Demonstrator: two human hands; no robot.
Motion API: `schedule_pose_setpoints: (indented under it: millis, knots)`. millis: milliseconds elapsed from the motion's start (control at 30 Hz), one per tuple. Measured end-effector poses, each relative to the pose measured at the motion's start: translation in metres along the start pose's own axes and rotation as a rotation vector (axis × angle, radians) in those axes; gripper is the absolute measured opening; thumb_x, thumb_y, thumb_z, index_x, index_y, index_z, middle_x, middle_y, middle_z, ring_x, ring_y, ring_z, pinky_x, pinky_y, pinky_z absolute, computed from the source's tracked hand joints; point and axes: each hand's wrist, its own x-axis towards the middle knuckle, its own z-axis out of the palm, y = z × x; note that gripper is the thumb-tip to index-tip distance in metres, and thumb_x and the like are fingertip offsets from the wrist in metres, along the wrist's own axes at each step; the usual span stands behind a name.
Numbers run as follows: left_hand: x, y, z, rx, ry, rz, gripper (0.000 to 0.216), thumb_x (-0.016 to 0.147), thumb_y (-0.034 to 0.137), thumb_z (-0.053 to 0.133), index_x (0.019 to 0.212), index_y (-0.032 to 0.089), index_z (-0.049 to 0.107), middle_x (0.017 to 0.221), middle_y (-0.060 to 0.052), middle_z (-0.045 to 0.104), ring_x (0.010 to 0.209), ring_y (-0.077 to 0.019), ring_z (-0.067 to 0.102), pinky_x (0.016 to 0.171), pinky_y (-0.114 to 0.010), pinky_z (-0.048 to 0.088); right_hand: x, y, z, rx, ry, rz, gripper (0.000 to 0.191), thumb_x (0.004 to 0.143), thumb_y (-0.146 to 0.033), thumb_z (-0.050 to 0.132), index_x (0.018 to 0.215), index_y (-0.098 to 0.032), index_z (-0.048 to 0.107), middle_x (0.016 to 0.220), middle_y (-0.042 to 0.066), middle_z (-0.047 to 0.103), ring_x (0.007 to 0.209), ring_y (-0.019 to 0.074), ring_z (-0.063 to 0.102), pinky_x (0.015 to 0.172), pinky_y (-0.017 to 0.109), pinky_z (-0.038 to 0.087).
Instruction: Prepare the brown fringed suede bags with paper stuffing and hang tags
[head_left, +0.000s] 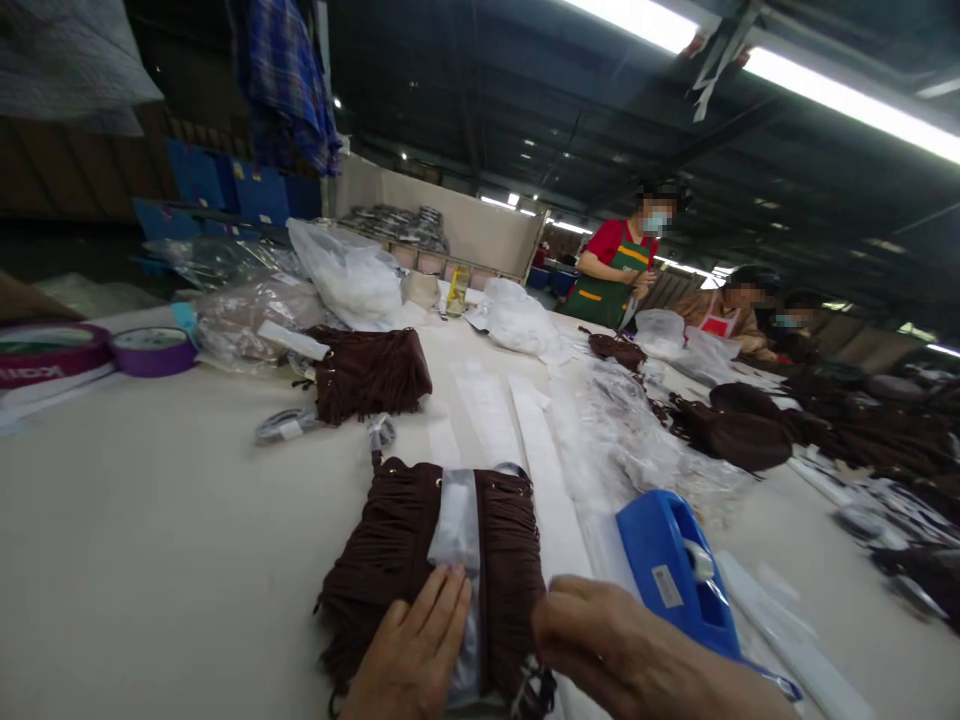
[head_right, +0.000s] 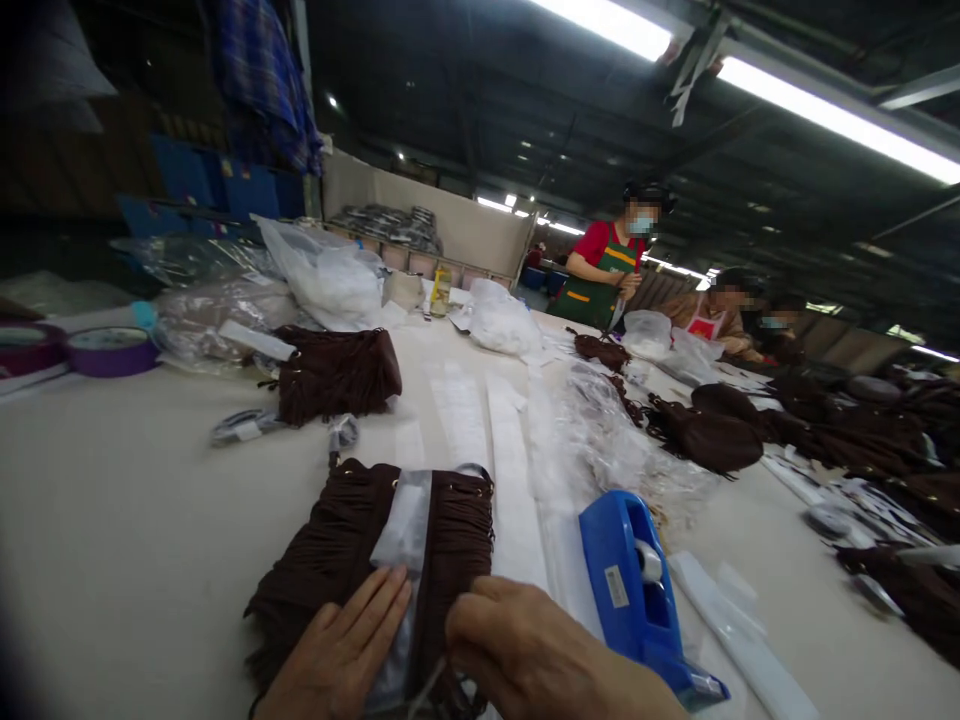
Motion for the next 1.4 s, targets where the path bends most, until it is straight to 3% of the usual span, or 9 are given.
schedule_pose_setpoints:
  millis: [167, 367, 567, 700, 867, 1100, 1267, 1400]
  knots:
    - [-0.004, 0.001, 0.014, -0.004, 0.099, 0.005, 0.036, 0.089, 0.015, 0.031, 0.113, 0.02, 0.057, 0.123, -0.003, 0.055, 0.12, -0.0171, 0.039, 0.075, -0.026, 0.037, 0.08, 0.009, -0.012, -0.326, -0.184, -0.242, 0.015, 0.089, -0.017, 0.046, 0.079, -0.014, 0.056, 0.075, 0.004, 0.057, 0.073, 0.0122, 0.053, 0.064, 0.019, 0.039]
    - [-0.002, 0.0, 0.018, -0.022, 0.156, 0.018, 0.032, 0.088, 0.01, 0.034, 0.106, 0.015, 0.06, 0.113, -0.006, 0.06, 0.112, -0.0201, 0.047, 0.068, -0.027, 0.036, 0.12, 0.019, -0.001, -0.559, -0.275, -0.285, 0.015, 0.087, -0.016, 0.045, 0.079, -0.014, 0.058, 0.074, 0.005, 0.061, 0.071, 0.0141, 0.057, 0.058, 0.022, 0.036]
    - [-0.004, 0.003, 0.022, 0.003, 0.154, 0.013, 0.029, 0.088, 0.011, 0.036, 0.106, 0.016, 0.059, 0.111, -0.008, 0.058, 0.11, -0.0197, 0.049, 0.067, -0.026, 0.037, 0.132, 0.023, 0.011, -0.63, -0.266, -0.278, 0.014, 0.082, -0.015, 0.047, 0.08, -0.014, 0.061, 0.075, 0.007, 0.065, 0.069, 0.017, 0.061, 0.055, 0.024, 0.038]
    - [-0.008, 0.004, 0.025, 0.043, 0.148, -0.045, 0.029, 0.087, 0.013, 0.039, 0.111, 0.018, 0.055, 0.105, -0.009, 0.058, 0.101, -0.0178, 0.053, 0.07, -0.024, 0.04, 0.136, 0.021, 0.012, -0.607, -0.255, -0.18, 0.016, 0.077, -0.016, 0.049, 0.08, -0.014, 0.065, 0.076, 0.008, 0.068, 0.071, 0.0192, 0.064, 0.055, 0.024, 0.039]
    - [-0.002, 0.003, 0.018, 0.059, 0.228, -0.044, 0.03, 0.083, 0.007, 0.042, 0.11, 0.015, 0.053, 0.113, -0.013, 0.052, 0.099, -0.0194, 0.054, 0.07, -0.024, 0.041, 0.14, 0.018, 0.006, -0.525, -0.273, -0.047, 0.014, 0.072, -0.022, 0.057, 0.079, -0.017, 0.069, 0.069, 0.005, 0.069, 0.066, 0.0173, 0.064, 0.048, 0.021, 0.034]
    - [-0.003, 0.005, 0.011, 0.014, 0.134, -0.085, 0.028, 0.086, 0.013, 0.041, 0.11, 0.019, 0.054, 0.115, -0.012, 0.053, 0.108, -0.0221, 0.049, 0.075, -0.027, 0.04, 0.141, 0.012, 0.01, -0.556, -0.223, 0.051, 0.025, 0.069, -0.035, 0.063, 0.081, -0.013, 0.069, 0.069, 0.009, 0.069, 0.067, 0.022, 0.065, 0.047, 0.023, 0.035]
    - [-0.008, 0.002, 0.02, -0.016, 0.119, -0.042, 0.026, 0.087, 0.02, 0.042, 0.11, 0.02, 0.056, 0.11, -0.009, 0.057, 0.11, -0.0203, 0.047, 0.071, -0.024, 0.039, 0.141, 0.009, 0.0, -0.551, -0.377, -0.001, 0.018, 0.07, -0.018, 0.058, 0.084, -0.012, 0.068, 0.077, 0.011, 0.071, 0.071, 0.0225, 0.067, 0.048, 0.023, 0.038]
    - [-0.007, 0.001, 0.026, 0.027, 0.164, -0.034, 0.024, 0.088, 0.017, 0.043, 0.105, 0.022, 0.059, 0.101, -0.006, 0.062, 0.104, -0.018, 0.052, 0.065, -0.024, 0.038, 0.141, 0.007, -0.001, -0.615, -0.371, -0.05, 0.02, 0.071, -0.011, 0.053, 0.085, -0.01, 0.068, 0.08, 0.013, 0.07, 0.076, 0.025, 0.067, 0.052, 0.025, 0.043]
